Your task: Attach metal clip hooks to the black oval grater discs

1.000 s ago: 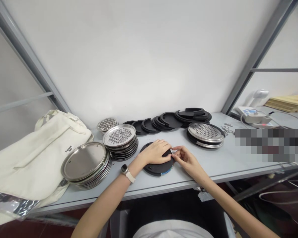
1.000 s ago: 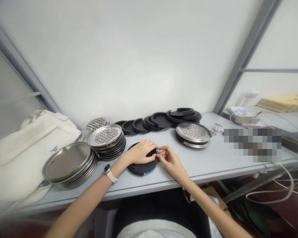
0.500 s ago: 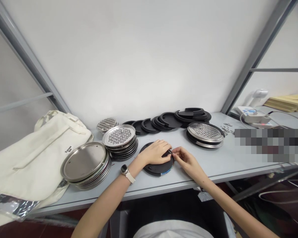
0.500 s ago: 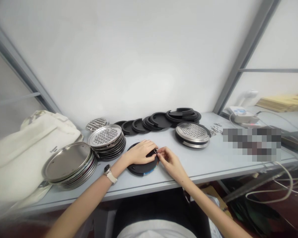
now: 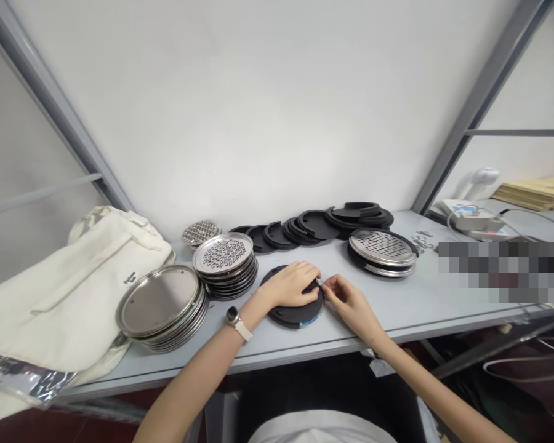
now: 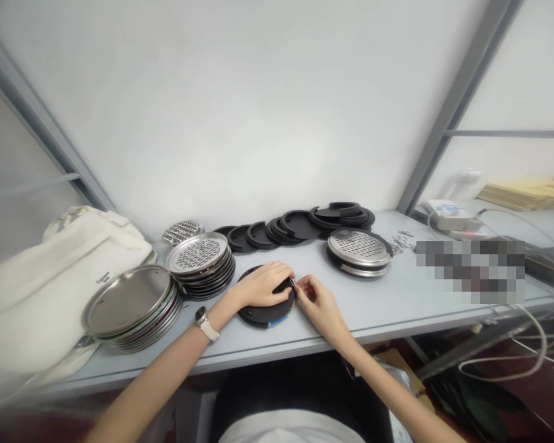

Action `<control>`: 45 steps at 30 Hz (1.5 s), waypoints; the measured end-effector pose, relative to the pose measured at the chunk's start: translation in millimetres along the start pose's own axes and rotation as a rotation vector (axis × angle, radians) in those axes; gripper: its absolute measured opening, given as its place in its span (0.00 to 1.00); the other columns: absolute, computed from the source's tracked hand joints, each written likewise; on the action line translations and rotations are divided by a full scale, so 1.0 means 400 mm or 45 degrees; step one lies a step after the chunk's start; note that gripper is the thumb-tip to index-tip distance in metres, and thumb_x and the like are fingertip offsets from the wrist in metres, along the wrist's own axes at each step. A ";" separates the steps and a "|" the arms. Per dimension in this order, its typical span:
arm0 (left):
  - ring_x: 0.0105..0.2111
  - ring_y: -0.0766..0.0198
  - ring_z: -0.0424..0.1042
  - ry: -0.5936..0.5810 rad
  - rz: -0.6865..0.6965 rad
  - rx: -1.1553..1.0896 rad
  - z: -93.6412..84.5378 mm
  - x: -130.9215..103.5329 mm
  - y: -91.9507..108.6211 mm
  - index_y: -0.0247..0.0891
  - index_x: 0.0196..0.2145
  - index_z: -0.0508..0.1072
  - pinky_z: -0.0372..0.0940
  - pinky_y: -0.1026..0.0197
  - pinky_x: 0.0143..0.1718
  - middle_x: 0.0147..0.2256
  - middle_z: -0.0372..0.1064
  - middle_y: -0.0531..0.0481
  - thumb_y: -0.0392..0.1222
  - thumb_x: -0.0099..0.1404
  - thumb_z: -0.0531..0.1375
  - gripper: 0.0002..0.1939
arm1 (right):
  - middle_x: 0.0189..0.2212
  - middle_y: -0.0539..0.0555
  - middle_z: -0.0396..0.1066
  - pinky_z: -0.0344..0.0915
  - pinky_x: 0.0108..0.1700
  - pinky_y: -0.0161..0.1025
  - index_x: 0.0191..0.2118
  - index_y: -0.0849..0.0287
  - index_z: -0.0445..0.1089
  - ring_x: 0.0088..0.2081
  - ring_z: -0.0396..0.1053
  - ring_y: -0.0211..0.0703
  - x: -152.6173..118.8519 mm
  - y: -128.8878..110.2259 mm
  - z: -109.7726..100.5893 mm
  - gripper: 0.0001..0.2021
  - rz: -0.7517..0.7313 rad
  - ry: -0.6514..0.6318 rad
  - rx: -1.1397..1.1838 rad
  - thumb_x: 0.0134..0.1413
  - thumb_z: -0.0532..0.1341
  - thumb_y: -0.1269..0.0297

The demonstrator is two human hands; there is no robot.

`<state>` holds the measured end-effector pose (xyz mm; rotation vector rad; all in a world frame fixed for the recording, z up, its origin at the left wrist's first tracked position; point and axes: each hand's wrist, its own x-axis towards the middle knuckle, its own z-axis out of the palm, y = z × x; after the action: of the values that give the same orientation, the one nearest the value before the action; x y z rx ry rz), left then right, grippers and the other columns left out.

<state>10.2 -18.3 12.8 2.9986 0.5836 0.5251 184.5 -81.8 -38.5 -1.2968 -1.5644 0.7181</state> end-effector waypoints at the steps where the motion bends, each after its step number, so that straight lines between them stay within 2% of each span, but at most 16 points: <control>1: 0.43 0.55 0.65 0.012 0.009 0.000 0.000 0.000 0.000 0.35 0.42 0.64 0.60 0.55 0.47 0.39 0.66 0.44 0.38 0.65 0.54 0.08 | 0.26 0.51 0.67 0.63 0.33 0.39 0.32 0.56 0.64 0.28 0.64 0.41 0.002 0.001 -0.001 0.15 0.006 -0.011 0.007 0.57 0.56 0.49; 4: 0.44 0.56 0.65 0.032 0.031 0.003 0.005 0.000 -0.002 0.35 0.46 0.63 0.59 0.56 0.48 0.42 0.66 0.44 0.38 0.66 0.54 0.11 | 0.26 0.51 0.67 0.63 0.33 0.38 0.32 0.57 0.64 0.28 0.65 0.41 0.011 0.007 -0.005 0.17 0.019 -0.050 0.068 0.56 0.57 0.47; 10: 0.41 0.57 0.65 0.010 0.039 0.011 0.010 0.003 -0.007 0.36 0.39 0.65 0.61 0.57 0.45 0.38 0.66 0.45 0.38 0.66 0.53 0.05 | 0.24 0.48 0.64 0.63 0.33 0.37 0.37 0.57 0.63 0.28 0.64 0.39 0.031 0.045 -0.018 0.17 0.015 -0.160 0.223 0.55 0.59 0.47; 14: 0.41 0.57 0.64 -0.003 0.024 0.013 0.007 0.002 -0.007 0.37 0.38 0.65 0.61 0.56 0.45 0.37 0.65 0.45 0.38 0.66 0.53 0.05 | 0.25 0.50 0.66 0.64 0.34 0.38 0.36 0.58 0.64 0.29 0.65 0.40 0.034 0.057 -0.022 0.18 0.027 -0.158 0.238 0.55 0.59 0.46; 23: 0.41 0.58 0.64 0.011 0.031 -0.003 0.008 0.003 -0.006 0.36 0.39 0.65 0.61 0.57 0.45 0.37 0.65 0.45 0.38 0.66 0.53 0.05 | 0.26 0.50 0.68 0.66 0.36 0.38 0.37 0.58 0.64 0.30 0.67 0.39 0.028 0.047 -0.025 0.17 0.034 -0.181 0.320 0.53 0.61 0.48; 30: 0.42 0.57 0.65 -0.004 0.021 -0.020 0.006 0.002 -0.004 0.36 0.40 0.65 0.61 0.56 0.46 0.38 0.65 0.45 0.38 0.66 0.53 0.06 | 0.25 0.48 0.67 0.66 0.34 0.37 0.39 0.57 0.64 0.29 0.67 0.39 0.023 0.033 -0.029 0.18 0.006 -0.190 0.320 0.52 0.63 0.48; 45: 0.42 0.56 0.63 0.040 0.045 0.036 0.006 -0.002 -0.005 0.35 0.42 0.65 0.60 0.56 0.47 0.39 0.63 0.44 0.38 0.66 0.53 0.07 | 0.26 0.48 0.65 0.64 0.36 0.38 0.41 0.56 0.61 0.30 0.66 0.39 0.020 0.034 -0.028 0.16 0.019 -0.207 0.358 0.55 0.61 0.51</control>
<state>9.7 -16.7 10.3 3.0379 0.5461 0.5718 200.4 -71.9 -43.5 -1.0642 -1.5182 1.0346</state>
